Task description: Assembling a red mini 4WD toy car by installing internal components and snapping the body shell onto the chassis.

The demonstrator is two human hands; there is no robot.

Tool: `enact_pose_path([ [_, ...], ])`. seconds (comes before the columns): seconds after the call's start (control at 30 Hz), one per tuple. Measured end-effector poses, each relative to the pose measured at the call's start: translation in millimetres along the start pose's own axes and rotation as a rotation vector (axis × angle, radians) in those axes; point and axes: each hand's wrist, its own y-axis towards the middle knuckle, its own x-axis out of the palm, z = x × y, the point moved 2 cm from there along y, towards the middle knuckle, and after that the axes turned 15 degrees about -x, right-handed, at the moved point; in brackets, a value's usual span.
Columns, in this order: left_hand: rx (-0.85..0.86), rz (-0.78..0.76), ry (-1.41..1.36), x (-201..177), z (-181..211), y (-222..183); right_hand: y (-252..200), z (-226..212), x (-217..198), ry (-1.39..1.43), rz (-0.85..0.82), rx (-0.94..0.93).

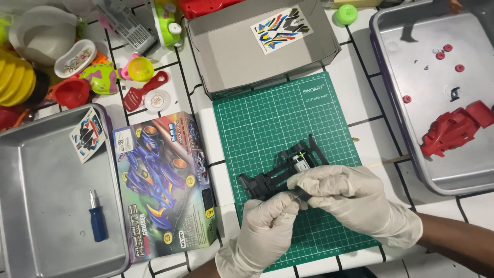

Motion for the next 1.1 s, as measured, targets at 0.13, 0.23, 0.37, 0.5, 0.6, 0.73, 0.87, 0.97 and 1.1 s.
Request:
enact_pose_path([
  [0.13,0.074,0.003,0.079,-1,6,1,-12,23,-21,0.356,0.062,0.474],
  [0.23,0.136,0.019,0.097,-1,11,3,-2,12,-9,0.343,0.214,0.828],
  [0.37,0.121,0.013,0.08,-1,21,7,14,-11,2,-0.361,-0.217,-0.14],
  [0.5,0.072,0.001,0.164,-10,27,10,16,-6,1,-0.11,-0.064,-0.166],
  [0.6,0.084,0.084,0.546,-27,56,19,28,-8,-16,-0.053,0.107,-0.105],
  [0.73,-0.161,0.165,1.265,-44,42,21,50,-9,-31,-0.28,0.26,-0.075],
  [0.87,-0.096,0.175,1.461,-54,8,16,61,-8,-33,-0.316,0.327,0.033],
  [0.97,-0.062,0.229,1.347,-48,12,25,62,-5,-32,-0.329,0.301,0.036],
  [1.1,-0.176,0.194,0.99,-37,29,30,66,-26,-32,-0.376,0.228,-0.008],
])
